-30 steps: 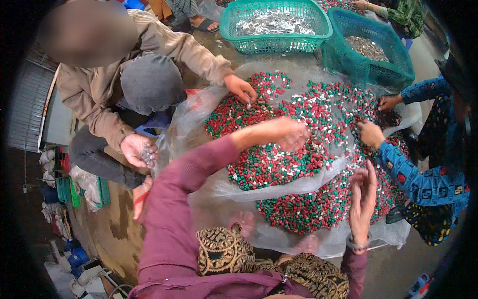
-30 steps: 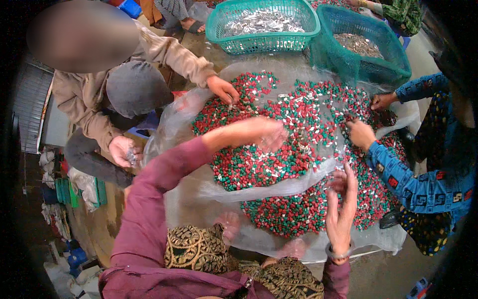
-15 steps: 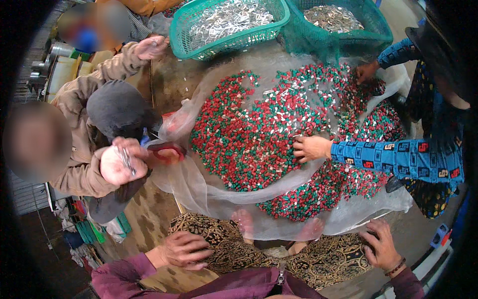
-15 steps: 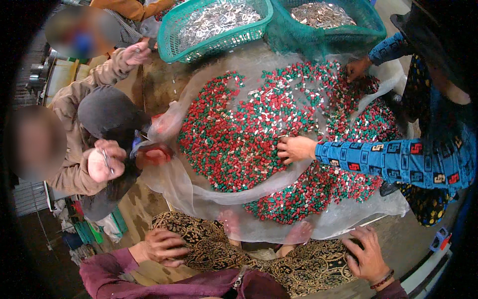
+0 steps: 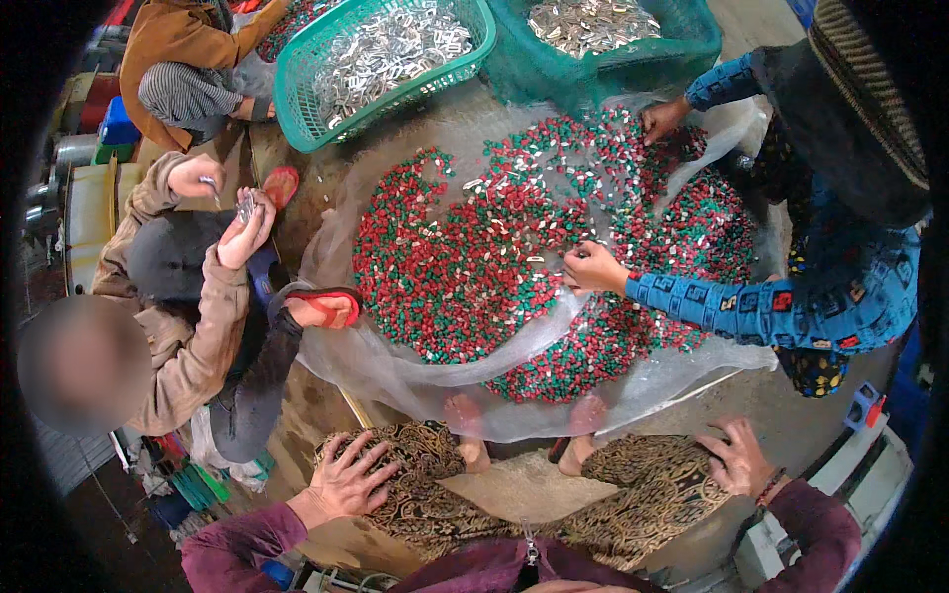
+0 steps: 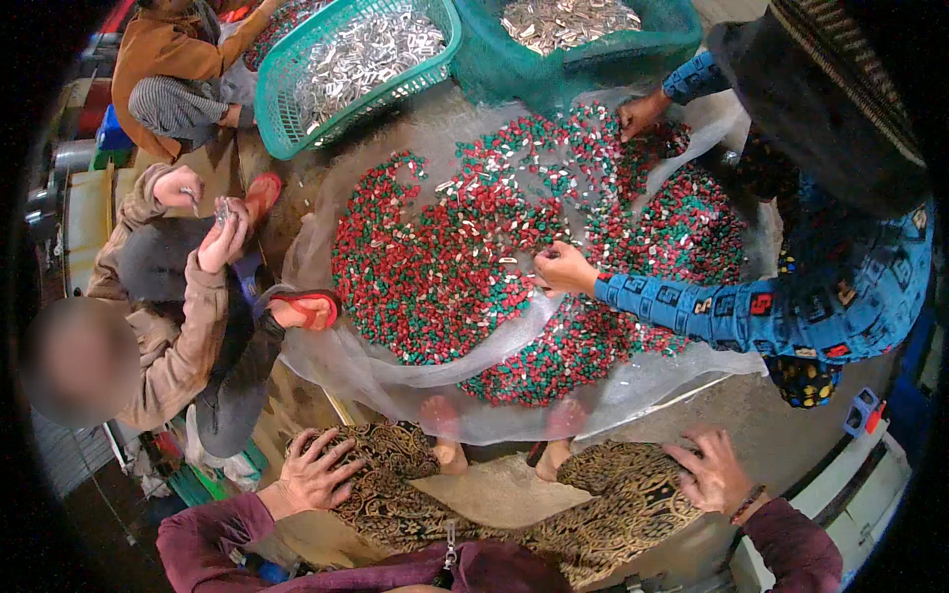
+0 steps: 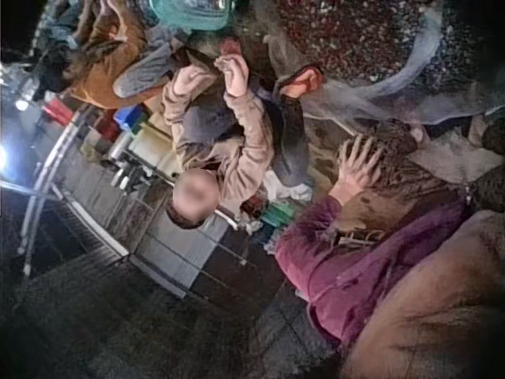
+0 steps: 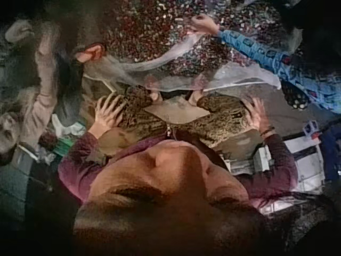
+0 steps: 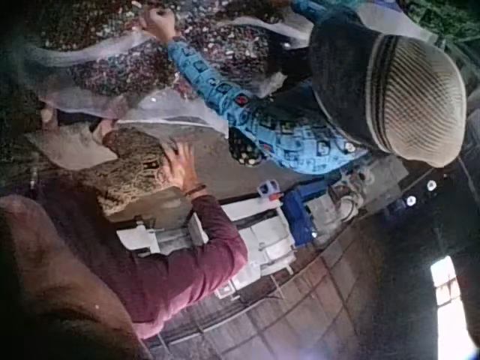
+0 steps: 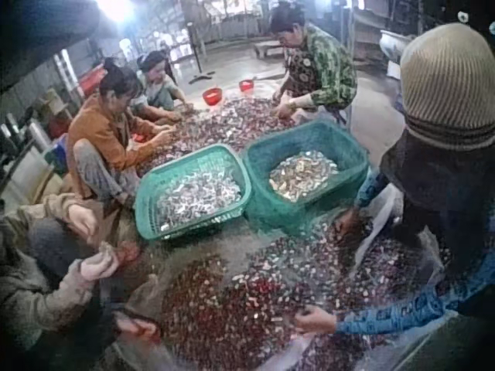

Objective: The person sits on the floor and sorts small red, green, and white plastic buckles from a large pile on a sheet. They pick up the buckles by hand and place them into separate piles or baskets.

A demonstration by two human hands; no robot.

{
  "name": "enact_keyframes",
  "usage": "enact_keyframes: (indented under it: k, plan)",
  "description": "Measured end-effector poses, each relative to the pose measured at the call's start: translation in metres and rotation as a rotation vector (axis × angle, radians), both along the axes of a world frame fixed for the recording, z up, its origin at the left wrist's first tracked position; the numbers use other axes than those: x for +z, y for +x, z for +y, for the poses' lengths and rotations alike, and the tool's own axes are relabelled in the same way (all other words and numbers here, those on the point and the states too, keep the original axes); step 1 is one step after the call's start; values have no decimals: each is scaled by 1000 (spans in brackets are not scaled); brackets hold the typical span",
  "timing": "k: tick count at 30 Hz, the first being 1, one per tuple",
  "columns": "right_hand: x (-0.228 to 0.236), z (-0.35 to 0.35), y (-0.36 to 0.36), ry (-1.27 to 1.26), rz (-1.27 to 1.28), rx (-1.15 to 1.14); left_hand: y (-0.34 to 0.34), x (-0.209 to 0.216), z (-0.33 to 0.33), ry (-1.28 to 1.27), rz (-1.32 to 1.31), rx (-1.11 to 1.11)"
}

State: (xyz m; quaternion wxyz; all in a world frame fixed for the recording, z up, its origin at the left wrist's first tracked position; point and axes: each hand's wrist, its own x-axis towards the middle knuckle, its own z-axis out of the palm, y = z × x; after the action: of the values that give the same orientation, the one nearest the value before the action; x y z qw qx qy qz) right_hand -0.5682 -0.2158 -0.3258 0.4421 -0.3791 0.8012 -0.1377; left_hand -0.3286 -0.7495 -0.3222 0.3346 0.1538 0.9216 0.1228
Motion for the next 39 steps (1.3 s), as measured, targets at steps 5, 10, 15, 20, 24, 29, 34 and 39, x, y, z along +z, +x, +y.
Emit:
enact_keyframes:
  k: [5,10,15,20,24,29,34,39]
  plan:
    - [5,-6,10,-68,-55,2,10,26,14,63,-140,4]
    - [2,-8,52,-133,-13,-123,28,41,39,203,-162,-7]
    - [23,6,129,-28,18,-226,57,57,101,271,-134,-3]
    - [40,-18,244,47,90,-344,83,99,209,183,97,162]
    - [115,-33,306,79,108,-293,84,184,308,588,31,105]
    - [161,22,361,-171,-143,-762,146,246,326,493,-139,109]
    - [169,144,424,134,352,-842,252,201,313,-52,-249,-118]
    - [186,206,552,-3,313,-891,321,243,330,11,-94,103]
